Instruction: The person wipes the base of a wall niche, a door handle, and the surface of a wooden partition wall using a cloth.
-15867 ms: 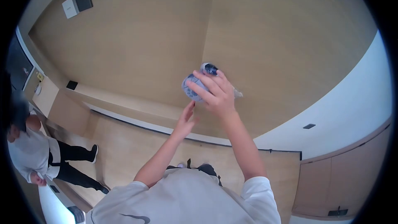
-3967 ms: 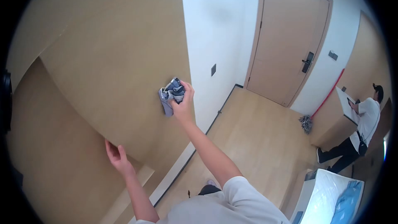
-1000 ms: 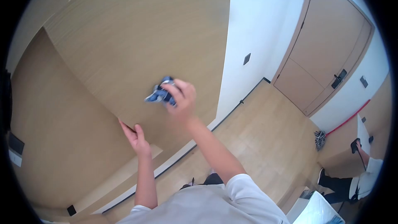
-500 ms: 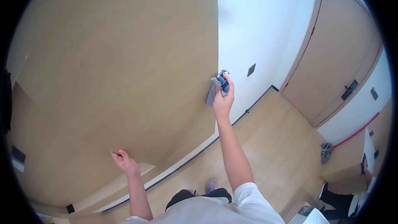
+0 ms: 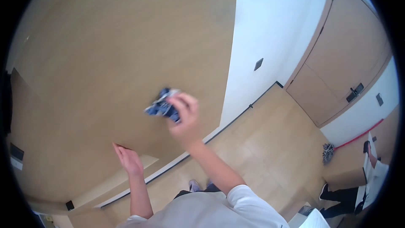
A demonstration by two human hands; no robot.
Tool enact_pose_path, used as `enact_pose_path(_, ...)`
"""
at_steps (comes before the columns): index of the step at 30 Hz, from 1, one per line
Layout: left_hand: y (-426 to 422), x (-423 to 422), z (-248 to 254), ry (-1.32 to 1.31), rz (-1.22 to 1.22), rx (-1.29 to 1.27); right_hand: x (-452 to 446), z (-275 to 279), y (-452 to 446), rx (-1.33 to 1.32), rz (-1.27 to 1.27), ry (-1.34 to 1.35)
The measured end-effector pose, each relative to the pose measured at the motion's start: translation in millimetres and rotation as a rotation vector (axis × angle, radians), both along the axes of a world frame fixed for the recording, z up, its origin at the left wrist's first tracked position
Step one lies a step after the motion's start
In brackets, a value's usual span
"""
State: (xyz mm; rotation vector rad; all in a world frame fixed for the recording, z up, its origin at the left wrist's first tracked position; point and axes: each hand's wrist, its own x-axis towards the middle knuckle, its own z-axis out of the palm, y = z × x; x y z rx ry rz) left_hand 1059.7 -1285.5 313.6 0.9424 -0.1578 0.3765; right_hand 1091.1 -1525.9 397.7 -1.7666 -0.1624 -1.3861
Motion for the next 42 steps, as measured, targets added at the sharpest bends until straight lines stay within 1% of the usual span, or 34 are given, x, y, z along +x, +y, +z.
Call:
enact_pose_path(2,-1,1,-4,0.027,0.028,0.038,-15,-3,37,-0.034,0.084,0.020)
enact_pose_path(5,4,8,-20,-0.088,0.014,0.262,-30,-18,88,-0.129,0.187,0.015)
enact_pose_path(8,6,8,-24,-0.252,-0.268,-0.130,-39,-36,131,-0.267,0.336,-0.017)
enact_pose_path(9,-7,0,-11,0.028,-0.095,-0.220,-39,-37,139,-0.247,0.293,-0.025)
enact_pose_path(11,1,-6,-6,-0.035,-0.211,-0.187,-46,-37,152,-0.196,0.200,-0.030)
enact_pose_path(15,13,-6,4,-0.185,-0.450,-0.121,-43,-34,141,-0.328,0.160,-0.046)
enact_pose_path(18,8,-3,7,-0.166,-0.428,-0.160,-35,-39,141,-0.368,0.133,-0.059)
enact_pose_path(21,5,-5,10,-0.139,-0.356,-0.136,-40,-39,139,-0.370,0.126,-0.052)
enact_pose_path(24,10,-8,27,-0.138,-0.312,0.012,-37,-31,133,-0.421,0.122,-0.085)
enact_pose_path(27,15,-5,41,-0.218,-0.279,0.083,-43,-17,129,-0.463,0.089,-0.142)
enact_pose_path(30,14,8,43,-0.333,-0.233,0.097,-42,2,123,-0.458,0.063,-0.176)
enact_pose_path(31,12,3,44,-0.292,-0.155,0.088,-42,5,122,-0.458,0.070,-0.170)
enact_pose_path(34,21,16,18,-0.383,-0.039,0.287,-41,11,115,-0.488,0.141,-0.121)
enact_pose_path(35,22,13,15,-0.323,-0.057,0.214,-42,12,116,-0.500,0.174,-0.100)
enact_pose_path(39,33,11,18,-0.314,-0.086,0.236,-37,9,125,-0.484,0.190,-0.090)
enact_pose_path(42,34,11,17,-0.271,-0.016,0.254,-37,6,126,-0.524,0.201,-0.053)
